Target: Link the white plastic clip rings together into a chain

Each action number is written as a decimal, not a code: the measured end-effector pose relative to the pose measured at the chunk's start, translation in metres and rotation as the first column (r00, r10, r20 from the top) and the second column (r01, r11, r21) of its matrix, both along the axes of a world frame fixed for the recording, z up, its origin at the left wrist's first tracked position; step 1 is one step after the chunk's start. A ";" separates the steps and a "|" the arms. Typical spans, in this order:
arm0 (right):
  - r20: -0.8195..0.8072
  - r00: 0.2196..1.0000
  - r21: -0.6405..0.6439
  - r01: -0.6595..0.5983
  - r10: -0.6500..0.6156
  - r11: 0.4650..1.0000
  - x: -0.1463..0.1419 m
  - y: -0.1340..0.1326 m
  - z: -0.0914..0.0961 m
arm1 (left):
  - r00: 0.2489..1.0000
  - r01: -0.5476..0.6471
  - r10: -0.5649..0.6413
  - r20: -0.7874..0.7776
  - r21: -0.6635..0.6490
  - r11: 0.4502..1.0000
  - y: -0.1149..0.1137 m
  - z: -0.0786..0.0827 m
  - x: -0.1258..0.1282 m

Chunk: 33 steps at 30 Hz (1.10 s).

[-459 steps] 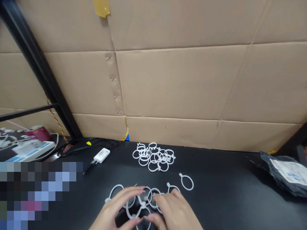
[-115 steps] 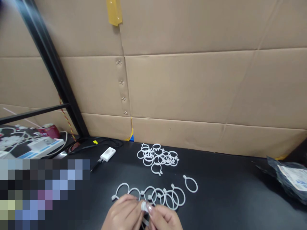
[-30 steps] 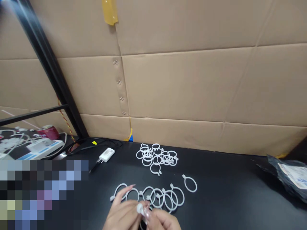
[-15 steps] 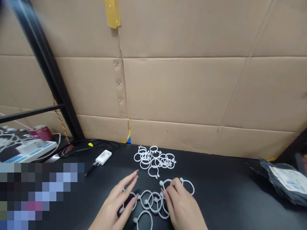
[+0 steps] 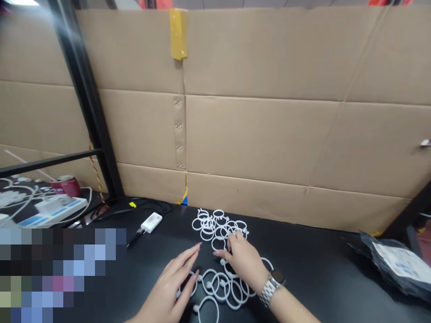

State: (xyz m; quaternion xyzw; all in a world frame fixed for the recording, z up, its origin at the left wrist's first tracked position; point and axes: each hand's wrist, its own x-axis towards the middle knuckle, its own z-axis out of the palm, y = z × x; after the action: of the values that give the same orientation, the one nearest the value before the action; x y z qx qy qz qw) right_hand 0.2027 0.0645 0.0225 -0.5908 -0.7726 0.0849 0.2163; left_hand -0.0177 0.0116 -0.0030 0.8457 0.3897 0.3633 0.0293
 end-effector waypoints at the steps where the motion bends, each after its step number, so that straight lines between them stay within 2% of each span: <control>1: -0.012 1.000 -0.009 -0.019 0.019 1.000 -0.002 0.003 -0.002 | 1.000 0.002 -0.002 -0.002 0.009 1.000 0.000 0.000 0.000; 4: -0.064 0.996 -0.027 -0.070 0.068 0.997 -0.004 0.005 -0.006 | 1.000 0.000 0.001 -0.006 0.046 0.999 0.003 -0.002 0.001; 8: -0.174 0.980 -0.074 -0.105 0.091 0.992 0.004 0.001 -0.001 | 1.000 0.000 0.000 -0.005 0.120 0.993 0.004 -0.004 0.002; 13: -0.360 0.928 -0.244 -0.190 0.093 0.951 0.013 -0.025 0.009 | 1.000 0.010 -0.011 0.001 0.212 0.977 0.002 0.006 0.004; 16: -0.519 0.846 -0.342 -0.334 0.119 0.879 0.009 -0.048 0.008 | 0.994 0.106 -0.095 -0.049 0.339 0.935 0.001 0.015 0.005; 18: -0.683 0.728 -0.411 -0.456 0.065 0.790 0.004 -0.059 0.004 | 0.981 0.191 -0.166 -0.096 0.406 0.893 0.001 0.018 0.006; 20: -0.769 0.639 -0.463 -0.533 -0.022 0.709 -0.001 -0.064 -0.001 | 0.969 0.247 -0.217 -0.121 0.397 0.884 0.001 0.015 0.005; 22: -0.788 0.612 -0.485 -0.548 -0.069 0.681 -0.003 -0.066 -0.006 | 0.960 0.278 -0.248 -0.129 0.345 0.897 0.001 0.010 0.005; 23: -0.787 0.611 -0.489 -0.540 -0.081 0.685 -0.003 -0.066 -0.007 | 0.959 0.282 -0.254 -0.127 0.316 0.906 0.001 0.007 0.004; 26: -0.797 0.598 -0.451 -0.498 -0.083 0.741 -0.002 -0.066 -0.004 | 0.971 0.239 -0.225 -0.086 0.252 0.938 0.001 0.002 0.004; 30: -0.906 0.416 -0.304 -0.502 -0.082 0.810 -0.002 -0.069 0.003 | 0.995 0.084 -0.092 0.028 0.205 0.975 0.001 0.009 0.007; 33: -0.936 0.339 -0.275 -0.543 -0.092 0.794 -0.005 -0.070 0.000 | 0.994 -0.008 -0.012 0.112 0.179 0.984 -0.001 0.016 0.008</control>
State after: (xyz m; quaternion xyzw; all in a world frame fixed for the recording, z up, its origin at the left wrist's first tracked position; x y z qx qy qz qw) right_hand 0.1974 -0.0058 0.0228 -0.3540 -0.5347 0.6460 0.4140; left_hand -0.0093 0.0110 0.0126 0.8235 0.3525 0.4439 -0.0248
